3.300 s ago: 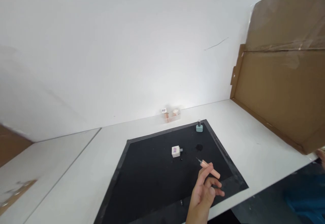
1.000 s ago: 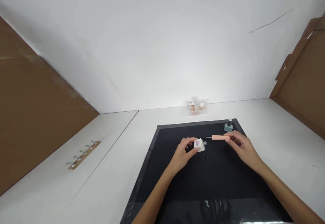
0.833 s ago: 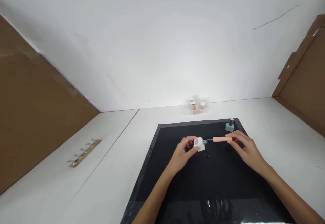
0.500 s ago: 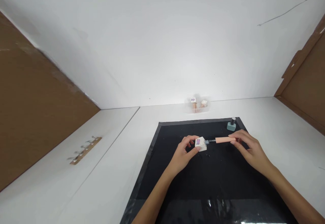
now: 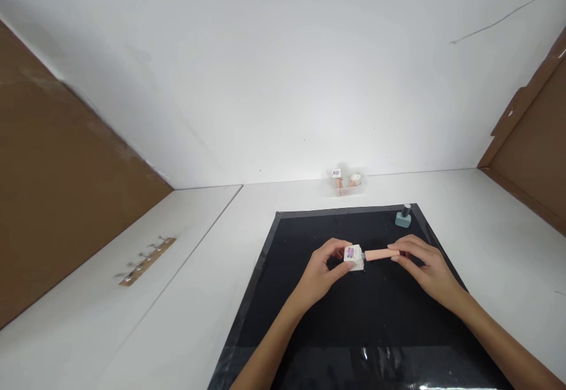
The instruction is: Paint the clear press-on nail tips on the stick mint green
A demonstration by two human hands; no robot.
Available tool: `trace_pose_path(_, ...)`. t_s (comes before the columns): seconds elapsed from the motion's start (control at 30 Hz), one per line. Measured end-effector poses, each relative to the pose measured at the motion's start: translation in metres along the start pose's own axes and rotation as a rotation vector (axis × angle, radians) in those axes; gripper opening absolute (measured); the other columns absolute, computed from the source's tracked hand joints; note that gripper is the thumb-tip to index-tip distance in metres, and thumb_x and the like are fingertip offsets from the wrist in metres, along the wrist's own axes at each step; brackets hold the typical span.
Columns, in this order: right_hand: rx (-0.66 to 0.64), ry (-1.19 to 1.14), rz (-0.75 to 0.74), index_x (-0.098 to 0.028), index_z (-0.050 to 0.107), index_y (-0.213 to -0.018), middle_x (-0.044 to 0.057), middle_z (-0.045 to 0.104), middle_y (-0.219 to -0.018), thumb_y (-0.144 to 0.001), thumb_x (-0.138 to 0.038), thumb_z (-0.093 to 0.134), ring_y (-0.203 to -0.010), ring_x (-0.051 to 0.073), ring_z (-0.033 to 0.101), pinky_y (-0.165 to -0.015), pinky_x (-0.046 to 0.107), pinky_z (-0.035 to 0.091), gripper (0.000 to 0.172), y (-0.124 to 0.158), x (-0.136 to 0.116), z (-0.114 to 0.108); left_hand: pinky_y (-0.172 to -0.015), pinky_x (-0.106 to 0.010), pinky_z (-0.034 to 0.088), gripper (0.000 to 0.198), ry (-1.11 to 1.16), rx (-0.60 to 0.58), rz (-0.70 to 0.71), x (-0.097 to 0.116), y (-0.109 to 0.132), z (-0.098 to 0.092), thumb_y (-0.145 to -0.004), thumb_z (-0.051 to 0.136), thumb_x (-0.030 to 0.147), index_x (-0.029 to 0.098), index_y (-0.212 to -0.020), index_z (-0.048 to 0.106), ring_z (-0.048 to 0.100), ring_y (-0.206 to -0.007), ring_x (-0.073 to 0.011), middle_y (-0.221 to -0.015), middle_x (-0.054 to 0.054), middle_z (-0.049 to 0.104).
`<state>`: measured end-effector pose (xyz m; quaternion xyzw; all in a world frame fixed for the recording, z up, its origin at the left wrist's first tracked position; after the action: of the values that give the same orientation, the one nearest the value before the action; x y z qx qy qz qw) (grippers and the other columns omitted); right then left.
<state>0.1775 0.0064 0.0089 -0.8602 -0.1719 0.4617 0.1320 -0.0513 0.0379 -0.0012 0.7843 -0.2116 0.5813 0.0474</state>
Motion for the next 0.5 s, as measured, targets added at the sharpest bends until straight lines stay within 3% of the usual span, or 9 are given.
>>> trace_pose_path(0.2,-0.062,0.001,0.064,-0.023,0.069,-0.078,0.006,0.065,-0.072,-0.087,-0.043,0.052,-0.067,0.021,0.060,-0.061,0.032,0.048,0.028,-0.0027,-0.0036,0.0028,-0.076,-0.030,0.047,0.021,-0.032,-0.016,0.038,0.0027,0.0020,-0.0026,-0.076,0.065,0.030,0.018,-0.094,0.065,0.058,-0.082,-0.0180,-0.088,-0.004,0.062)
trace_pose_path(0.37,-0.071,0.006,0.153,-0.020,0.058,-0.054,0.002,0.054,-0.051,-0.089,-0.050,0.043,-0.048,0.015,0.049,-0.048,0.028,0.039,0.049,-0.0037,-0.0012,0.0051,-0.078,-0.032,0.048,0.023,0.040,-0.013,0.047,-0.0018,0.0022,0.0018,-0.075,0.067,0.032,0.017,-0.092,0.065,0.061,-0.082,-0.0190,-0.088,-0.006,0.063)
trace_pose_path(0.5,-0.105,-0.022,0.194,-0.019,0.058,-0.051,0.002,0.055,-0.050,-0.088,-0.055,0.042,-0.048,0.015,0.050,-0.048,0.027,0.039,0.054,-0.0030,0.0016,0.0041,-0.078,-0.032,0.049,0.024,0.057,0.026,0.038,-0.0028,0.0016,0.0032,-0.074,0.067,0.035,0.018,-0.090,0.065,0.061,-0.081,-0.0189,-0.089,-0.006,0.065)
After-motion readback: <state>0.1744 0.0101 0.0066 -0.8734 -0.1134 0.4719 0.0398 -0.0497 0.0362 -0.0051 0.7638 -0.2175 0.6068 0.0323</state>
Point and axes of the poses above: each hand's wrist, its own y-axis away from the middle knuckle, its own z-axis out of the palm, x = y × z, the point moved 2 cm from there along -y, towards the middle knuckle
